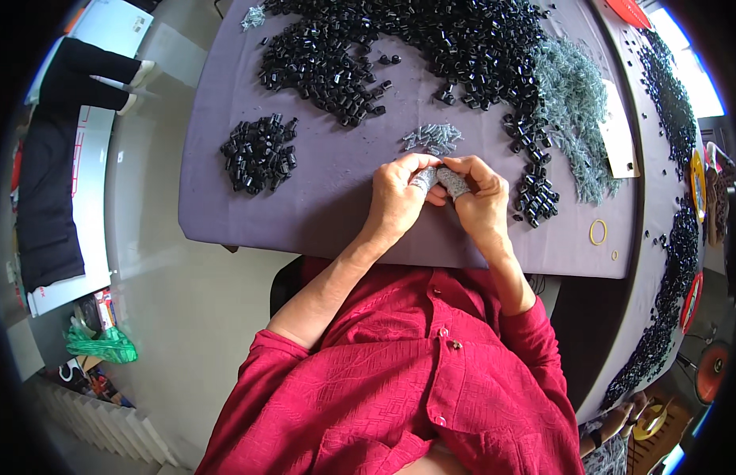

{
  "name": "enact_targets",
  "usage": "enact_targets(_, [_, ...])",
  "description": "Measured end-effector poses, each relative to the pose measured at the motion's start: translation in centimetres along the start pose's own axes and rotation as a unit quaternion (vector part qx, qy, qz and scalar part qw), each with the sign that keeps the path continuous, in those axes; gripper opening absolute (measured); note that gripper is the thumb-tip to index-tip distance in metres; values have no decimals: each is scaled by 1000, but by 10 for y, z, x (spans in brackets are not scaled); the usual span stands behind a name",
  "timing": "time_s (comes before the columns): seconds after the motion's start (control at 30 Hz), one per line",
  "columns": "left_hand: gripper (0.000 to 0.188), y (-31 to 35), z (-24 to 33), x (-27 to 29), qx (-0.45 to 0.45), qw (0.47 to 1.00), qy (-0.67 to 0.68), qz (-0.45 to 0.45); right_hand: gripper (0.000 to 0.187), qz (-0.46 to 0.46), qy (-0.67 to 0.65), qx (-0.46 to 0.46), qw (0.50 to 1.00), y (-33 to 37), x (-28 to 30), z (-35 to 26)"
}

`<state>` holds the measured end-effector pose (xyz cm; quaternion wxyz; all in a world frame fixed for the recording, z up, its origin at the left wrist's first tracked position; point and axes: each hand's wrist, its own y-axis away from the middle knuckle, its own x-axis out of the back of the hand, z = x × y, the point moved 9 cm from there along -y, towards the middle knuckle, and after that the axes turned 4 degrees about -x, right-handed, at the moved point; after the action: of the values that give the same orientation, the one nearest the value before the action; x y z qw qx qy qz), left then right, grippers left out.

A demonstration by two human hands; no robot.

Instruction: Manually inserting small metal pins into plastic component housings at a workbench.

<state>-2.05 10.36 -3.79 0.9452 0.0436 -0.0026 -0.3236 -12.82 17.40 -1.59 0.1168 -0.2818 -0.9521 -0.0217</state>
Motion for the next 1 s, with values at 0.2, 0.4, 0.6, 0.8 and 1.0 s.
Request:
enact_targets(0.2, [21,6,7,-3,-29,999,21,-4,35,26,72,58,995,5,2,-14])
enact_targets(0.4, [13,19,19,-3,-53,994,-92,-15,26,-20,176,111,978,18,-2,-38])
enact_targets(0.6, [9,20,0,-8,105,991,10,-87,30,-53,221,128,965,26,-6,-35])
enact_targets(0.8, [5,19,-3,-6,30,996,-87,-22,30,-24,241,166,956,29,-4,-45])
enact_targets(1.0, [1,20,1,-7,70,996,-56,-29,36,-37,254,165,952,30,-4,-37])
